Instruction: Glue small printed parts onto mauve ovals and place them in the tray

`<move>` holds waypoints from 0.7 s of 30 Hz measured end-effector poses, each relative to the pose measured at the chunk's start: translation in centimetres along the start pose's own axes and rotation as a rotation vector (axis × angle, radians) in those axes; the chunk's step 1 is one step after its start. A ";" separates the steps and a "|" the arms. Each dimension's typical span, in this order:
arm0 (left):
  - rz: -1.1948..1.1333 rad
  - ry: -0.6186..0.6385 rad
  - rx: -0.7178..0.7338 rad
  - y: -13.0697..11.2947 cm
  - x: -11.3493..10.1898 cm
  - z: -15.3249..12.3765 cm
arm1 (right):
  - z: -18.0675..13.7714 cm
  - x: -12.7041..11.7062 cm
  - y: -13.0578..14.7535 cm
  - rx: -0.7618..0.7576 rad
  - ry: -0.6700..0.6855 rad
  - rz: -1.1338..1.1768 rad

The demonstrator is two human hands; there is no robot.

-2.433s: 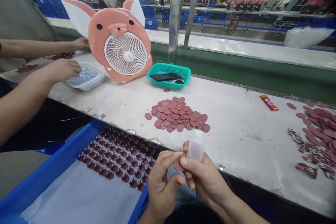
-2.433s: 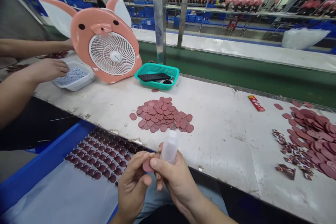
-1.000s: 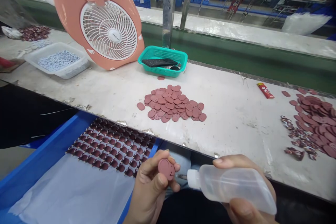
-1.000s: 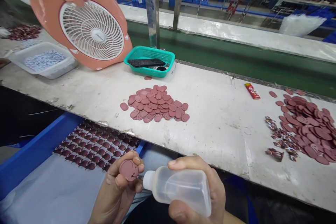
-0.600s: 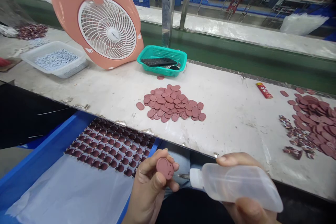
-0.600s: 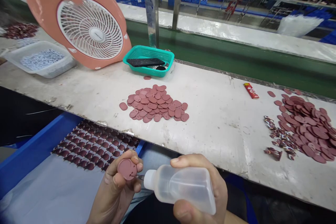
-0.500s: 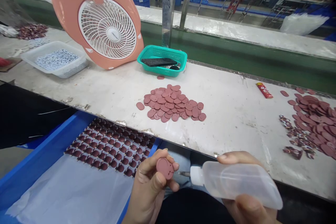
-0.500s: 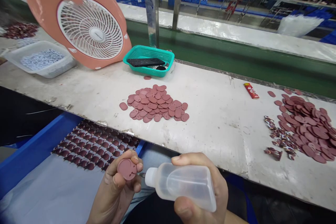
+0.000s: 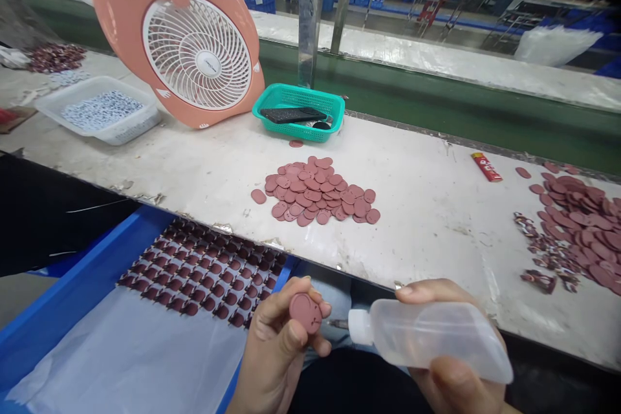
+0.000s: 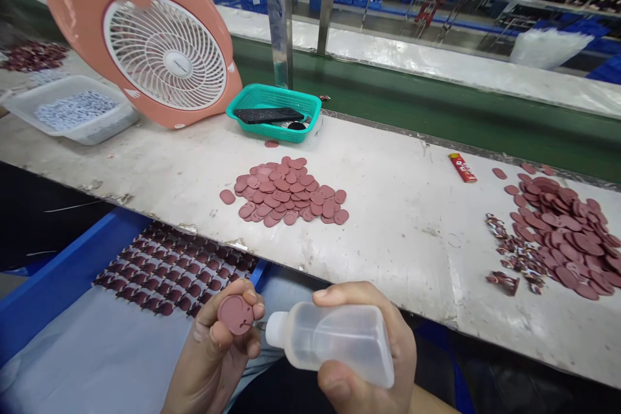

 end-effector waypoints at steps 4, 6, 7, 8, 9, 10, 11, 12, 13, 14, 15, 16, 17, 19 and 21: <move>-0.008 0.007 0.013 0.0 0.1 0.0 | 0.1 -0.4 0.0 -0.043 -0.005 -0.018; -0.012 0.011 0.021 0.0 0.2 0.0 | 0.1 -0.4 -0.2 -0.039 -0.004 -0.014; -0.013 0.014 0.021 0.0 0.2 0.0 | 0.1 -0.4 -0.3 -0.032 -0.004 -0.007; -0.013 0.019 0.020 0.0 0.3 0.1 | 0.2 -0.3 -0.4 -0.029 -0.006 0.001; -0.012 0.023 0.019 0.0 0.3 0.1 | 0.2 -0.3 -0.4 -0.023 -0.008 0.008; -0.011 0.028 0.019 0.1 0.3 0.1 | 0.2 -0.2 -0.4 -0.017 -0.012 0.014; -0.007 0.031 0.020 0.1 0.3 0.1 | 0.3 -0.2 -0.4 -0.012 -0.012 0.020; -0.002 0.033 0.021 0.1 0.3 0.1 | 0.3 -0.1 -0.4 -0.007 -0.012 0.024; 0.003 0.034 0.024 0.0 0.3 0.1 | 0.4 -0.1 -0.3 -0.003 -0.012 0.026; 0.007 0.034 0.027 0.0 0.2 0.1 | 0.5 -0.1 -0.3 0.001 -0.015 0.020; 0.010 0.033 0.027 0.1 0.2 0.1 | 0.5 -0.2 -0.2 0.006 -0.023 0.008; 0.011 0.032 0.025 0.1 0.1 0.2 | 0.6 -0.3 -0.2 0.010 -0.030 -0.006; 0.012 0.030 0.021 0.1 0.1 0.2 | 0.6 -0.3 -0.3 0.019 -0.034 -0.018; 0.012 0.030 0.016 0.2 0.0 0.2 | 0.4 -0.3 -0.6 0.045 -0.035 -0.018; 0.010 0.028 0.021 0.2 0.0 0.3 | 0.3 -0.3 -1.2 0.100 -0.044 0.027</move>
Point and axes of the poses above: each hand's wrist, its own z-axis towards the middle knuckle, its own x-axis out of the palm, y = z × x, the point moved 7 cm from there along z, towards the middle knuckle, and after that the axes turned 11 degrees about -z, right-handed, at the moved point
